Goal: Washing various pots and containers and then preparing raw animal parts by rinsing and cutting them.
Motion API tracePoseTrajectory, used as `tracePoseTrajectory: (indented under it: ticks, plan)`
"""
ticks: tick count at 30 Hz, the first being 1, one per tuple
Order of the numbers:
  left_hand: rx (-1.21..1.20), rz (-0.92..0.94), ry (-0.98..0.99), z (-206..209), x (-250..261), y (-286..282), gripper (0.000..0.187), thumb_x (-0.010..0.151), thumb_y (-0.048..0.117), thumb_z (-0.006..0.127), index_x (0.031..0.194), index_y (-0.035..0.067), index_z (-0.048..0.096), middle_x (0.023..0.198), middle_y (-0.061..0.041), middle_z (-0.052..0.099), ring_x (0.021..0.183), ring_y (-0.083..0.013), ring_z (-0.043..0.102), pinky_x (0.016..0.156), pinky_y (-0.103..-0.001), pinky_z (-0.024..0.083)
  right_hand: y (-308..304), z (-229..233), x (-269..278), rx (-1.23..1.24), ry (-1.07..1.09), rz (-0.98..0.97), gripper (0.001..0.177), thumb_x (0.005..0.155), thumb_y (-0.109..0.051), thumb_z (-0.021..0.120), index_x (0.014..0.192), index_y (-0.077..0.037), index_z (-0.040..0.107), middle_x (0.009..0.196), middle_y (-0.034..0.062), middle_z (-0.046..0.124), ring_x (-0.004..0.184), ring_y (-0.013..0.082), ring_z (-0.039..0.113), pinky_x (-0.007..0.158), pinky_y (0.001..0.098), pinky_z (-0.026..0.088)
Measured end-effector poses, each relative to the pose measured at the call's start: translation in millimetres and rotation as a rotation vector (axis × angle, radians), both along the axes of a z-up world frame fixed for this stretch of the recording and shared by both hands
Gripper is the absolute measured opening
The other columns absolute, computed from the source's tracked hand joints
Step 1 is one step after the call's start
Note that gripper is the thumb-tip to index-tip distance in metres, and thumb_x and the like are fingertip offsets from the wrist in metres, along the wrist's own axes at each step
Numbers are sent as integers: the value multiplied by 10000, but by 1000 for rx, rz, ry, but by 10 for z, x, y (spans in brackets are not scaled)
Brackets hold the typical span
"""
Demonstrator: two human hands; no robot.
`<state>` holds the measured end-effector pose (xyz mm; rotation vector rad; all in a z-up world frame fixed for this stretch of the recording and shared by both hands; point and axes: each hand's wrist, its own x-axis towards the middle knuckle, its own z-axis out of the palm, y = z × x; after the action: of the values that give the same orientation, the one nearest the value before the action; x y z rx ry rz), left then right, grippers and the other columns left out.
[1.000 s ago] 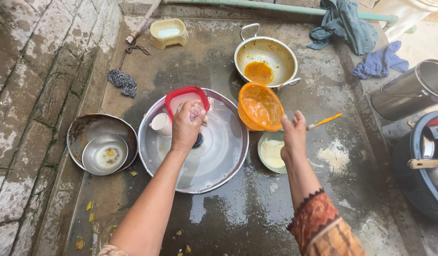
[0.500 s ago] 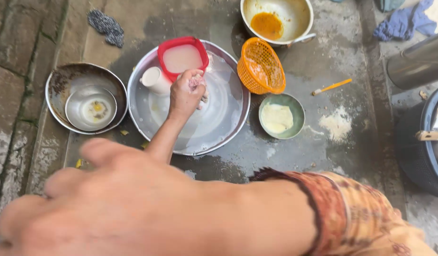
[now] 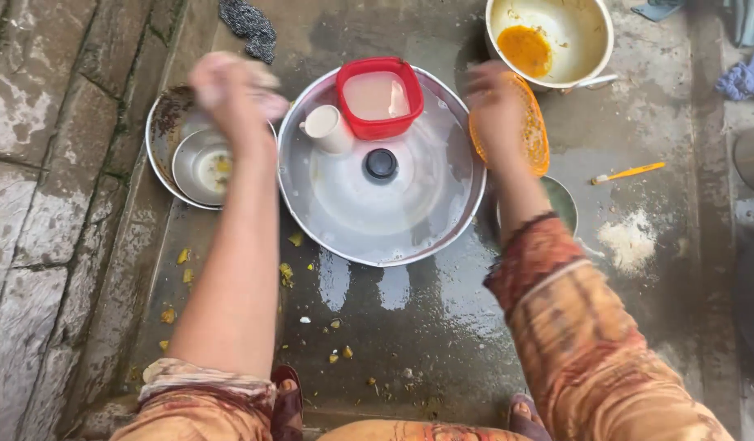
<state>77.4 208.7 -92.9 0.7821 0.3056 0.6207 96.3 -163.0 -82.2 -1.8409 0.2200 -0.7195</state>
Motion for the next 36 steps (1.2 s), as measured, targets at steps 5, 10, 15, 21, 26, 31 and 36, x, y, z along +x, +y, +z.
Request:
tracePoseTrajectory:
  ticks: [5, 10, 15, 21, 26, 31, 36]
  plan:
    - [541, -428, -45, 363, -126, -1044, 293, 911, 65, 652, 1200, 18, 643, 1014, -58, 696, 885, -114, 662, 764, -263, 580, 1357, -725, -100, -947, 191, 510, 471, 819, -131, 735, 1281, -144, 645, 1455, 118, 561, 1357, 360, 477, 1022, 618, 339]
    - [233, -445, 106, 323, -188, -510, 347, 874, 89, 622, 1210, 24, 569, 963, -58, 681, 771, -122, 629, 618, -295, 540, 1329, -753, 61, -1097, 332, 511, 461, 810, -56, 671, 1260, -160, 678, 1297, 82, 633, 1298, 338, 496, 995, 726, 284]
    - [128, -399, 224, 266, -261, -185, 333, 859, 100, 580, 1186, 44, 553, 970, -45, 652, 771, -126, 674, 565, -331, 584, 988, -1074, 454, -1089, 392, 572, 191, 953, -97, 658, 1128, -143, 720, 1128, 67, 721, 1162, 283, 614, 1010, 582, 447]
    - [107, -394, 152, 102, -185, -214, 336, 884, 90, 604, 1209, 18, 560, 1003, -78, 656, 821, -138, 665, 680, -305, 580, 801, -374, 410, -272, 501, 693, 167, 998, -180, 636, 1118, -88, 706, 960, 60, 735, 858, 200, 685, 768, 372, 554]
    - [47, -448, 99, 181, -186, -384, 349, 898, 96, 624, 1232, 16, 562, 993, -84, 663, 802, -139, 663, 659, -286, 585, 574, 293, 256, 415, 749, 649, 285, 1052, -331, 487, 1246, -170, 621, 1099, 53, 697, 948, 252, 694, 751, 492, 608]
    - [5, -544, 127, 550, -111, -762, 413, 877, 117, 602, 1272, 31, 516, 921, -90, 682, 664, -160, 637, 454, -334, 556, -65, 1134, 288, 655, 721, 678, 359, 1068, -401, 411, 1273, -172, 597, 1198, 67, 676, 1052, 268, 686, 774, 541, 626]
    - [79, -803, 84, 831, 118, -1583, 719, 857, 114, 596, 1515, 90, 306, 966, -190, 637, 571, -199, 584, 418, -352, 510, -599, 2378, -322, 464, 691, 689, 404, 1063, -426, 377, 1330, -188, 565, 1271, 58, 663, 1147, 281, 651, 874, 541, 565]
